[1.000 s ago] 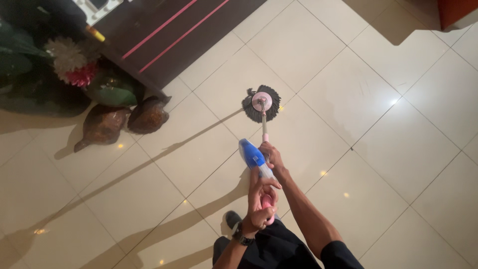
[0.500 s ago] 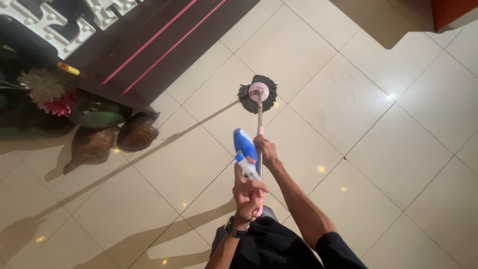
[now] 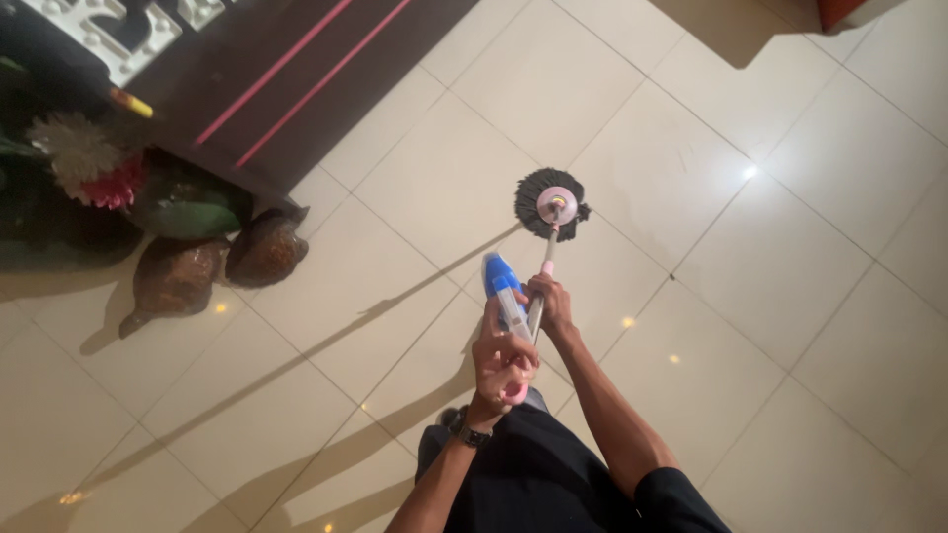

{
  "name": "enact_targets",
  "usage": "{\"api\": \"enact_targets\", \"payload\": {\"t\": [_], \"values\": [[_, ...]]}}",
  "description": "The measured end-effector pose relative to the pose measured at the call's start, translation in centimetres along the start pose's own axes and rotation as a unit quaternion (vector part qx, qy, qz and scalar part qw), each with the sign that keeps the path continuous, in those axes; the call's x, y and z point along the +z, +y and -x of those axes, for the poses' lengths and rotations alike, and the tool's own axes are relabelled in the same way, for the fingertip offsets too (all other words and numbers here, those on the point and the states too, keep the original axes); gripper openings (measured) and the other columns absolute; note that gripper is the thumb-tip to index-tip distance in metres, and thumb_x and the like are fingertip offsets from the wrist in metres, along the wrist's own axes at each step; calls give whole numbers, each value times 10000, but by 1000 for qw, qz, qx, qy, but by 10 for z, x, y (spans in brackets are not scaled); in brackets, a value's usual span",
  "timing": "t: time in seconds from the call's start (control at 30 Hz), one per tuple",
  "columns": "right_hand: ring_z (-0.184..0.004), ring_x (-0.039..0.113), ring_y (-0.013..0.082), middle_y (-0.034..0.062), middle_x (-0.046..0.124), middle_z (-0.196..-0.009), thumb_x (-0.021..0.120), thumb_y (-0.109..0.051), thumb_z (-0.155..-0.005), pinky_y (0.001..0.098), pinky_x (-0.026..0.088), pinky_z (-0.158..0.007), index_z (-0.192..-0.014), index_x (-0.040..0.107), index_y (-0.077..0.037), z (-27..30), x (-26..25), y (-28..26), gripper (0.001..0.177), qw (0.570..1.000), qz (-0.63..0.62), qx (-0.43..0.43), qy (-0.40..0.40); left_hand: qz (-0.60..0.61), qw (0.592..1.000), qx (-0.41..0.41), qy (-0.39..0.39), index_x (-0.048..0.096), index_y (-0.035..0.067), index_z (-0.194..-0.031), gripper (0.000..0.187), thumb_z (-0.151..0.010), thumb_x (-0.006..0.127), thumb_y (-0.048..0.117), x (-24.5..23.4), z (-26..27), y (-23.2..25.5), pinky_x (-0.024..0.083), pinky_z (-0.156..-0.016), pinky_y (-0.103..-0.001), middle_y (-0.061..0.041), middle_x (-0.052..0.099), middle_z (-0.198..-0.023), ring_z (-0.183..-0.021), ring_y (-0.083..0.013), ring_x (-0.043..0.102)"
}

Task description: The person sprays cleaning liquid from a blue bottle onto the tiled floor and wipes it with a spin mop.

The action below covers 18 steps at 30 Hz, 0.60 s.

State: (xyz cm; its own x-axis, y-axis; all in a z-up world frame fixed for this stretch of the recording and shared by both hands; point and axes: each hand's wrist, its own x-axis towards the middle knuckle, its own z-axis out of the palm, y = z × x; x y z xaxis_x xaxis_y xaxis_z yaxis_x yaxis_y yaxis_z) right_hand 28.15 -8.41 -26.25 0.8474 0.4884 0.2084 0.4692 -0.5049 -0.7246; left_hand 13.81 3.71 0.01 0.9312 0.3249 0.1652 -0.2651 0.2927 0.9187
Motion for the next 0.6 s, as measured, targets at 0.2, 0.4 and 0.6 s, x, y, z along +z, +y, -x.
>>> {"api": "enact_targets", "payload": {"t": [0.2, 0.4, 0.6], "values": [[-669, 594, 328, 113, 588, -702, 722, -86, -790, 428, 450, -586, -703, 600, -34, 95, -12, -17, 159, 998, -6, 57, 5, 24, 998, -47, -46, 668, 26, -658, 210, -597, 505, 144, -8, 75, -4, 448, -615, -241, -171, 471, -1410, -856, -157, 596], [-707, 490, 218, 94, 495, -695, 627, 36, -692, 331, 405, -646, -691, 554, 8, 159, 9, -11, 77, 994, -98, 49, 21, -4, 995, -66, -69, 676, 38, -624, 235, -590, 475, 155, -6, 154, -8, 442, -716, -274, -168, 472, -1410, -932, -212, 520], [-727, 492, 146, 33, 508, -708, 604, 37, -741, 306, 409, -655, -756, 605, 13, 180, 47, -34, 28, 981, -190, 38, 22, -56, 997, 19, -40, 701, 49, -646, 274, -631, 454, 165, -11, 200, 14, 480, -849, -327, -203, 432, -1515, -1306, -302, 504]]}}
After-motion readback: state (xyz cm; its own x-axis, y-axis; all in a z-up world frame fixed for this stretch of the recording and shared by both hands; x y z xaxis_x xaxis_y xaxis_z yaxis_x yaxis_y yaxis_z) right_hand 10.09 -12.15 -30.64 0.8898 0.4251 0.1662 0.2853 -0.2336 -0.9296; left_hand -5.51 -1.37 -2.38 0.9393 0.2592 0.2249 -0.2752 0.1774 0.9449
